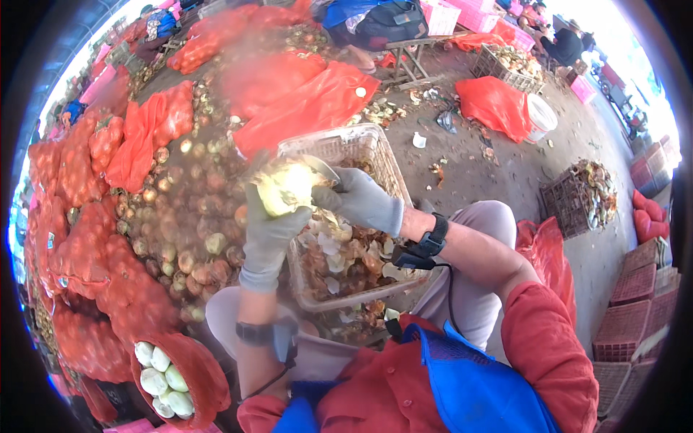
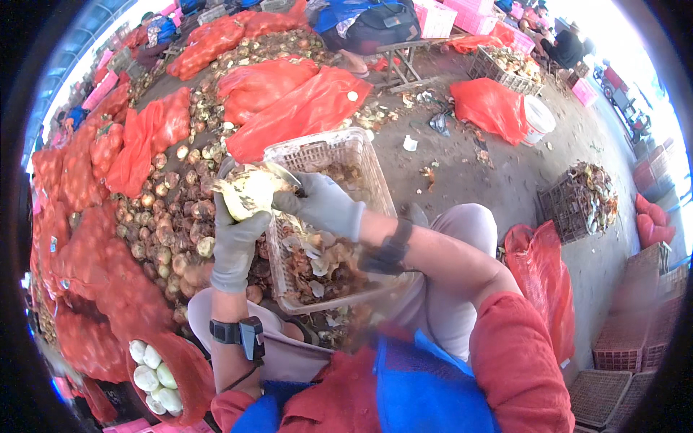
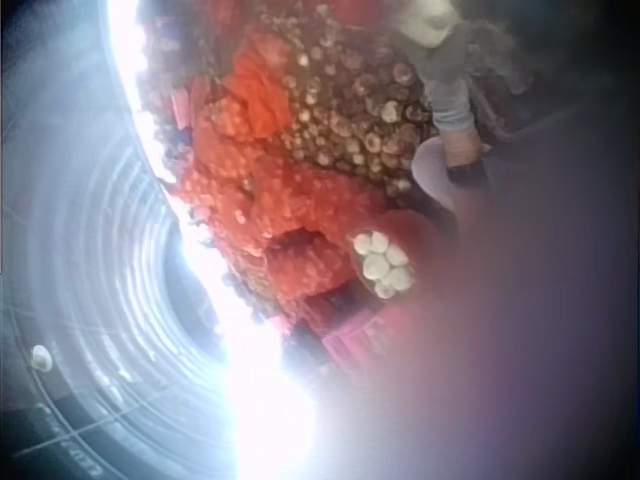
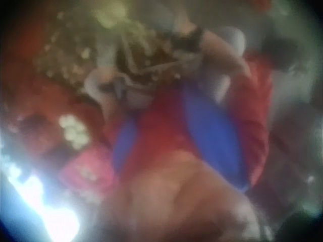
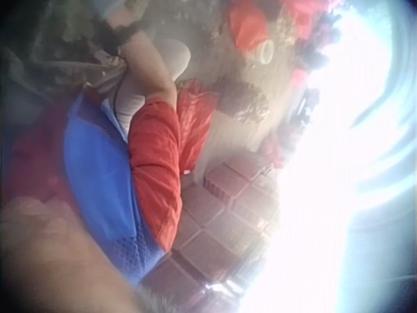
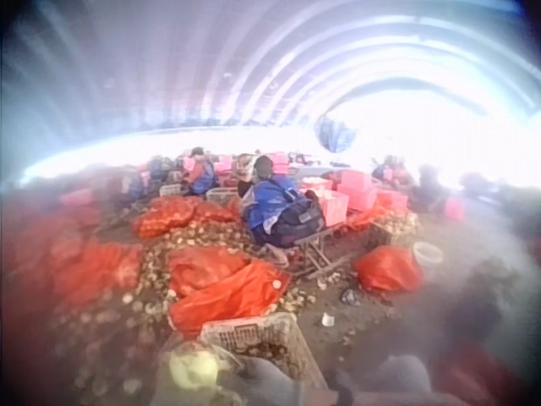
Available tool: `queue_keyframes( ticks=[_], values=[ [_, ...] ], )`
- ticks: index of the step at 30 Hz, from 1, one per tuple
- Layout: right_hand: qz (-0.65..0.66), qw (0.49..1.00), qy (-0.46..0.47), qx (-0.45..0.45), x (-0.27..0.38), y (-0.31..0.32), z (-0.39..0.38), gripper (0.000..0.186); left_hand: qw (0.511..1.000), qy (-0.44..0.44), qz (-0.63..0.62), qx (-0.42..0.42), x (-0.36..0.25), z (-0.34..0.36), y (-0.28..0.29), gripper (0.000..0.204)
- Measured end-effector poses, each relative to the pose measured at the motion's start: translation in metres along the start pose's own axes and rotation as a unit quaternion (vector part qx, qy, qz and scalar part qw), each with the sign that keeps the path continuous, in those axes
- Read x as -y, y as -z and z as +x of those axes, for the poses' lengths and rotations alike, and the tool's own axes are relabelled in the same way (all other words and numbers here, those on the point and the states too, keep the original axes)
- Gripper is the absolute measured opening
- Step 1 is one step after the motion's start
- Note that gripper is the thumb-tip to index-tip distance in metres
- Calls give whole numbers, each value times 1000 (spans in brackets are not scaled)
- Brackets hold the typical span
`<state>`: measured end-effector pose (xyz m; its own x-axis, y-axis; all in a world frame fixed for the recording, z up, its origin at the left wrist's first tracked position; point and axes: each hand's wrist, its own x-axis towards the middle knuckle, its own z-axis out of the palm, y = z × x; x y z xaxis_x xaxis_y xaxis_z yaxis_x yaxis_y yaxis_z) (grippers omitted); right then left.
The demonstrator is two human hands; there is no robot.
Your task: The person peels onions using a paring knife and places the cleaned onions into a basket or a pile while sorting through large bags of produce.
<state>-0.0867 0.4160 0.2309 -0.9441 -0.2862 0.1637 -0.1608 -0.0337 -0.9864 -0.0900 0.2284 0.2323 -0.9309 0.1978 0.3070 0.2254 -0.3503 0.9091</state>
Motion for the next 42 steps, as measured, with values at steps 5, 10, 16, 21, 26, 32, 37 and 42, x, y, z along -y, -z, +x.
queue_keyframes(
  ticks=[5,10,16,21,26,32,37,42],
  values=[
    [-185,977,-106,-35,19,0,5,42,987,-64,145,-29,27,2,32,86],
    [-61,998,0,-6,80,17,1,44,972,-39,220,-73,40,10,53,76],
    [-1,992,-123,22,58,49,50,46,989,141,-44,-27,9,-7,32,54],
    [-21,957,-289,15,-32,48,-10,22,980,142,-143,11,10,-7,35,52],
    [-266,964,17,1,31,2,-4,20,993,102,-23,61,35,11,50,43],
    [-523,847,69,67,11,0,-11,26,891,-123,411,152,49,17,35,35],
    [-531,838,111,54,7,-2,-7,28,900,-146,403,79,61,3,49,39],
    [-532,845,33,36,-12,30,4,29,983,21,164,79,39,-12,39,58]
  ],
)
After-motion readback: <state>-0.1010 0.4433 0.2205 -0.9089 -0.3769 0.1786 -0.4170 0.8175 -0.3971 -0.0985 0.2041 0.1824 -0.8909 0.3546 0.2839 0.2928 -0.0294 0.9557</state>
